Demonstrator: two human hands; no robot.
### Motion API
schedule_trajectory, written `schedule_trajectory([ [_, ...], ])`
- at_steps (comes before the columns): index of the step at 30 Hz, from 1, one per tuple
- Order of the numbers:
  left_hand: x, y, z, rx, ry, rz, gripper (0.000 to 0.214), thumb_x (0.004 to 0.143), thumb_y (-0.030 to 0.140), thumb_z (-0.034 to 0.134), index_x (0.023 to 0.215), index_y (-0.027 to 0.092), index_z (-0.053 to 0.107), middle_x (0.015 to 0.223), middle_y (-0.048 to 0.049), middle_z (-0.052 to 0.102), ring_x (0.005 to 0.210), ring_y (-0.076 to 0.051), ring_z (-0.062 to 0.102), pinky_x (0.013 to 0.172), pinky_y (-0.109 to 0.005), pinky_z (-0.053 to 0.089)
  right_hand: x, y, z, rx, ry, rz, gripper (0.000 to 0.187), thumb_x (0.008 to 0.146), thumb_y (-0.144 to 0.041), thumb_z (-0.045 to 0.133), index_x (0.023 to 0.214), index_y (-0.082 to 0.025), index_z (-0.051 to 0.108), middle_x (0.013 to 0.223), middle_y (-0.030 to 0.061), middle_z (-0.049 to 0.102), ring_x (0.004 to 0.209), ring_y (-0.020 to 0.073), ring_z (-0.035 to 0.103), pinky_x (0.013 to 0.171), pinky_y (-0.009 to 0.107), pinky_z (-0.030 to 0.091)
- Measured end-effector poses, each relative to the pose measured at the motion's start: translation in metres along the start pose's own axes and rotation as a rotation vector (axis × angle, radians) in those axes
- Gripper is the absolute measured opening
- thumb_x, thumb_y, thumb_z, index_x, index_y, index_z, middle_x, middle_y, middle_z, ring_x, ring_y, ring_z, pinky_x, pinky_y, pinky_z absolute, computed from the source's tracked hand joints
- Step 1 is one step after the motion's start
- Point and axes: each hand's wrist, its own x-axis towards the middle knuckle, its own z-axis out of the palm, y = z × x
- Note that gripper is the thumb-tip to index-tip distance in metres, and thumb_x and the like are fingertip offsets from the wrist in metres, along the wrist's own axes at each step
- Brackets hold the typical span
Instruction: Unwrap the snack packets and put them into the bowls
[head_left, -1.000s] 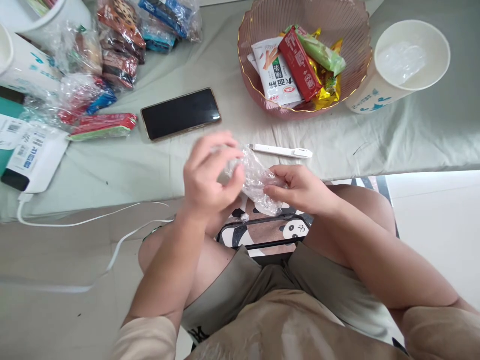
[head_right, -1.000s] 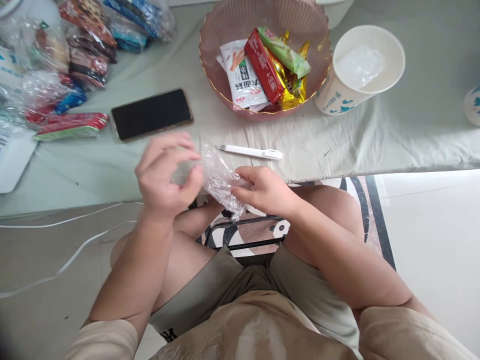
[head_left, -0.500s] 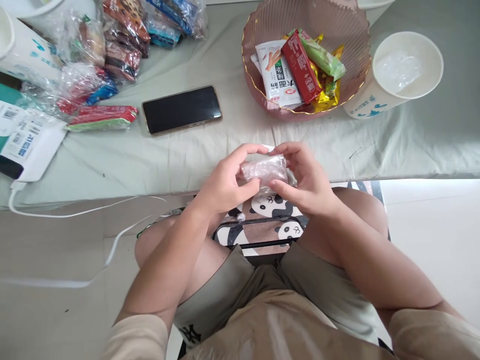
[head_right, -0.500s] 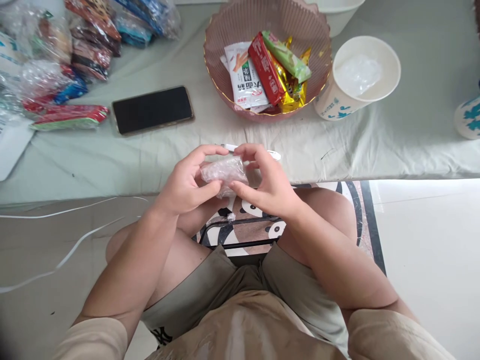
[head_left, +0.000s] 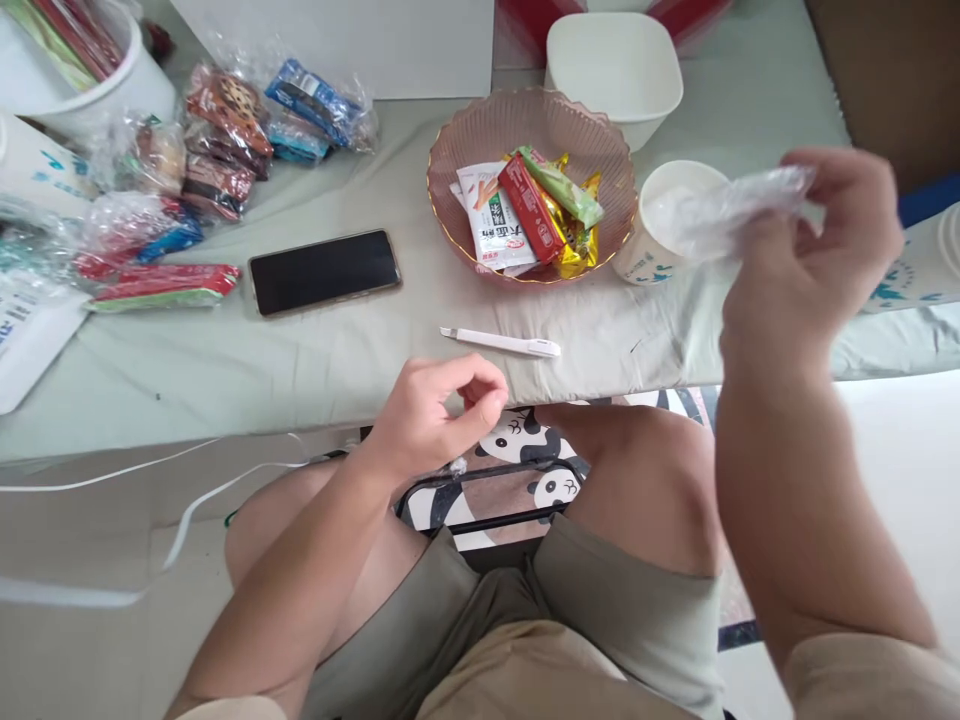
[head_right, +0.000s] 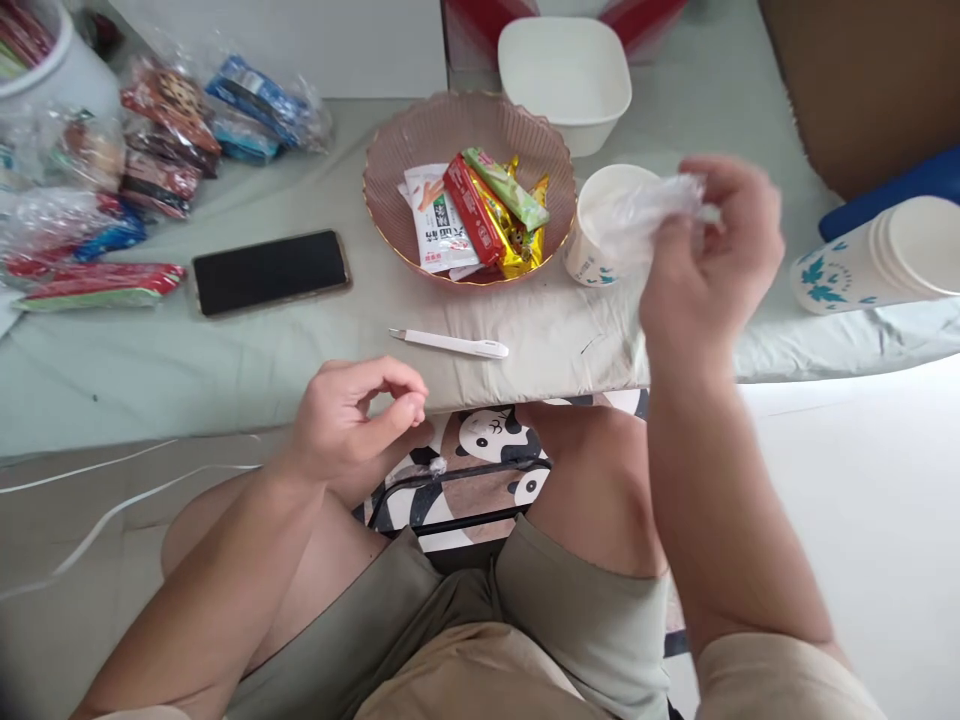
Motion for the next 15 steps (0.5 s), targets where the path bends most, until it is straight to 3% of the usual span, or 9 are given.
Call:
schedule_trajectory([
  [3,0.0,0.004,0.006,0.026,-0.032,0.051,0.015,0.088,0.011,0.062,0.076,0.018,0.066,0.059,0.0041,0.067,0.051,-0.008,0.06,0.049,-0.017,0.046,0.047,0.014,-0.001,-0.255,-0.051,0.049,0.033,0.089,-0.004,0.059,0.118,-0.012,0.072,0.121,0.0108,0.072,0.105,0.0192,0.068,0.08,0.036,0.043],
  [7,-0.001,0.006,0.01,0.014,-0.059,0.065,0.016,0.089,0.01,0.061,0.076,0.018,0.067,0.058,0.0048,0.067,0.05,-0.007,0.06,0.048,-0.016,0.046,0.079,0.029,0.018,-0.592,-0.464,0.142,0.02,0.082,-0.012,0.069,0.097,-0.002,0.079,0.123,0.0119,0.075,0.118,0.0245,0.068,0.088,0.039,0.045],
  [10,-0.001,0.007,0.01,0.008,-0.074,0.039,0.016,0.089,0.012,0.061,0.076,0.018,0.066,0.059,0.0043,0.067,0.05,-0.007,0.06,0.048,-0.016,0.046,0.088,0.031,0.029,-0.754,-0.717,0.149,0.022,0.073,-0.011,0.075,0.093,-0.004,0.082,0.139,0.0115,0.071,0.144,0.0305,0.055,0.08,0.025,0.046],
  [12,-0.001,0.007,0.01,0.007,-0.084,0.031,0.016,0.09,0.013,0.06,0.075,0.018,0.065,0.058,0.0043,0.066,0.05,-0.008,0.059,0.049,-0.017,0.046,0.094,0.031,0.034,-0.843,-0.857,0.191,0.024,0.074,-0.013,0.069,0.091,-0.001,0.081,0.137,0.0096,0.072,0.149,0.0337,0.048,0.063,0.015,0.035],
  [15,-0.001,0.006,0.011,0.011,-0.095,0.031,0.016,0.09,0.013,0.06,0.075,0.019,0.065,0.057,0.0047,0.066,0.049,-0.008,0.059,0.05,-0.017,0.047,0.104,0.041,0.044,-0.86,-0.97,0.256,0.04,0.081,-0.024,0.051,0.072,0.01,0.071,0.119,0.011,0.076,0.144,0.037,0.048,0.05,0.019,0.016],
])
